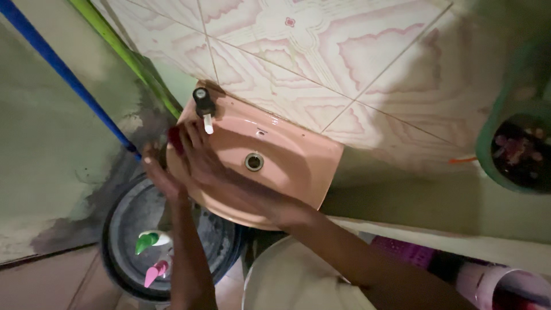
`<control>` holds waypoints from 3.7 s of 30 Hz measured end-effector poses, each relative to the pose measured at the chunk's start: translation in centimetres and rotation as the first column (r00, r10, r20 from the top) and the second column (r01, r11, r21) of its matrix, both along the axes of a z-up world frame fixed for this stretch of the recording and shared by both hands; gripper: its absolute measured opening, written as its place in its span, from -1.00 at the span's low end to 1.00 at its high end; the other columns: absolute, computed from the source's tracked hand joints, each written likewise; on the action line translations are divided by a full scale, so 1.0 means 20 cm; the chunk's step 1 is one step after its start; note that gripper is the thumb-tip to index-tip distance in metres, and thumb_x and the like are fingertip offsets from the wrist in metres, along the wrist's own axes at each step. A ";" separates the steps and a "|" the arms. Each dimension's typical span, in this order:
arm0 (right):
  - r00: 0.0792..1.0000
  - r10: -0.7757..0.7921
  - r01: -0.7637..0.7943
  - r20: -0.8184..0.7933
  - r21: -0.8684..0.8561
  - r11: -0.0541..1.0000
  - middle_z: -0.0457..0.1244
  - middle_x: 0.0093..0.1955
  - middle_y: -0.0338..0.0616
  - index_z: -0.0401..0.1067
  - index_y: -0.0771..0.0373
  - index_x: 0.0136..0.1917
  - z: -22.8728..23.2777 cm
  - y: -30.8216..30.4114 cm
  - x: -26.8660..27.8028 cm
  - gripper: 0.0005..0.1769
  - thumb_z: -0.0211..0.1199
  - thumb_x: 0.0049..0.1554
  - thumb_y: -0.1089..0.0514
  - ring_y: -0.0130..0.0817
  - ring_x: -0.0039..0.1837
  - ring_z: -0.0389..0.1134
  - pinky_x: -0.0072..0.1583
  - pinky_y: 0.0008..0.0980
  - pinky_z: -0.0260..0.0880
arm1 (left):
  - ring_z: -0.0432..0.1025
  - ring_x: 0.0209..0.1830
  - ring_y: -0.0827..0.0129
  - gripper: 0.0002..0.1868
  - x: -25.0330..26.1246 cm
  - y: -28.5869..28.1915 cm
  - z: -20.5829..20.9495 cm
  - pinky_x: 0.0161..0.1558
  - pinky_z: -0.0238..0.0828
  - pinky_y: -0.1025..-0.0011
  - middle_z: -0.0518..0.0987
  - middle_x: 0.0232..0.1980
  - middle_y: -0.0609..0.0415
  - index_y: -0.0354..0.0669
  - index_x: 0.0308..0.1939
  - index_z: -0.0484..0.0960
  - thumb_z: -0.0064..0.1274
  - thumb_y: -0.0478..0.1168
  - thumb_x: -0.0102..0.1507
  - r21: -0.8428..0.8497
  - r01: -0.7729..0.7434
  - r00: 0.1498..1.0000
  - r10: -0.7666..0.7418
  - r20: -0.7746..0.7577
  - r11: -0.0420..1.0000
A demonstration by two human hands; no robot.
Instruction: The person cleans a pink sink by wiping its internal and external surfaces with a red cloth.
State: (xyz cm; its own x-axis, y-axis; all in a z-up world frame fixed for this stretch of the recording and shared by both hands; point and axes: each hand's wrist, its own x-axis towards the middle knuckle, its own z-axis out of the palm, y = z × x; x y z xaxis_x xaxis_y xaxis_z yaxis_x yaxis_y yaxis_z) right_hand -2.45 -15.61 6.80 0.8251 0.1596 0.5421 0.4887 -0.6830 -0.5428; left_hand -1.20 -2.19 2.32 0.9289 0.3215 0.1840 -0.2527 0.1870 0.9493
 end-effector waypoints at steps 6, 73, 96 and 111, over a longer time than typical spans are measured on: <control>0.993 -0.114 0.106 -0.008 -0.307 0.946 0.09 0.51 0.34 0.32 0.50 0.32 0.07 0.03 0.12 -0.44 0.21 0.12 0.13 0.31 0.63 -0.11 0.61 0.40 -0.20 | 0.35 0.42 0.11 -0.27 -0.03 -0.02 0.05 0.43 0.24 0.19 0.45 0.42 -0.11 -0.31 0.45 0.38 -0.38 0.26 0.52 0.174 -0.073 0.994 0.086 -0.072 0.982; 0.919 0.352 -0.313 -0.175 0.216 0.925 0.12 0.39 0.22 0.41 0.27 0.24 -0.02 -0.15 -0.24 -0.62 0.16 0.13 0.28 0.16 0.37 0.21 0.34 -0.09 0.27 | 0.36 0.21 0.25 -0.58 -0.05 -0.06 0.13 0.31 0.28 0.29 0.48 0.19 0.00 -0.29 0.25 0.46 -0.23 0.01 0.57 0.265 0.030 0.999 -0.020 -0.040 0.964; 0.915 0.331 -0.400 -0.232 -0.403 0.823 0.36 0.18 -0.15 0.50 0.11 -0.04 0.09 -1.17 -0.82 -0.73 0.13 -0.03 0.14 -0.19 0.14 0.35 0.19 0.01 0.20 | 0.40 0.19 0.30 -0.59 -0.03 -0.08 0.10 0.29 0.35 0.31 0.51 0.20 -0.03 -0.30 0.29 0.40 -0.18 -0.01 0.56 0.059 0.103 0.993 -0.106 0.044 0.993; 0.560 0.407 0.205 -0.722 0.596 0.776 0.35 -0.29 -0.04 0.50 0.28 -0.24 0.12 -0.36 -0.36 -0.65 0.08 0.29 0.09 -0.37 -0.22 0.33 -0.13 -0.21 0.37 | 0.37 0.22 0.29 -0.69 -0.04 -0.07 0.12 0.33 0.28 0.33 0.49 0.20 -0.04 -0.33 0.25 0.45 -0.20 -0.17 0.56 0.272 0.007 0.996 -0.031 0.082 0.962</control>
State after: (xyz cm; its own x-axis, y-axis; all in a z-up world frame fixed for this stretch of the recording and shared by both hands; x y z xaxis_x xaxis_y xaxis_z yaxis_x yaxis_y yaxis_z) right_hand -9.73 -22.79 9.12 0.9298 0.1986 -0.3098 -0.3019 -0.0697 -0.9508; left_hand -2.04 -3.54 4.65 0.9118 0.2309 0.3397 -0.3328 -0.0694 0.9404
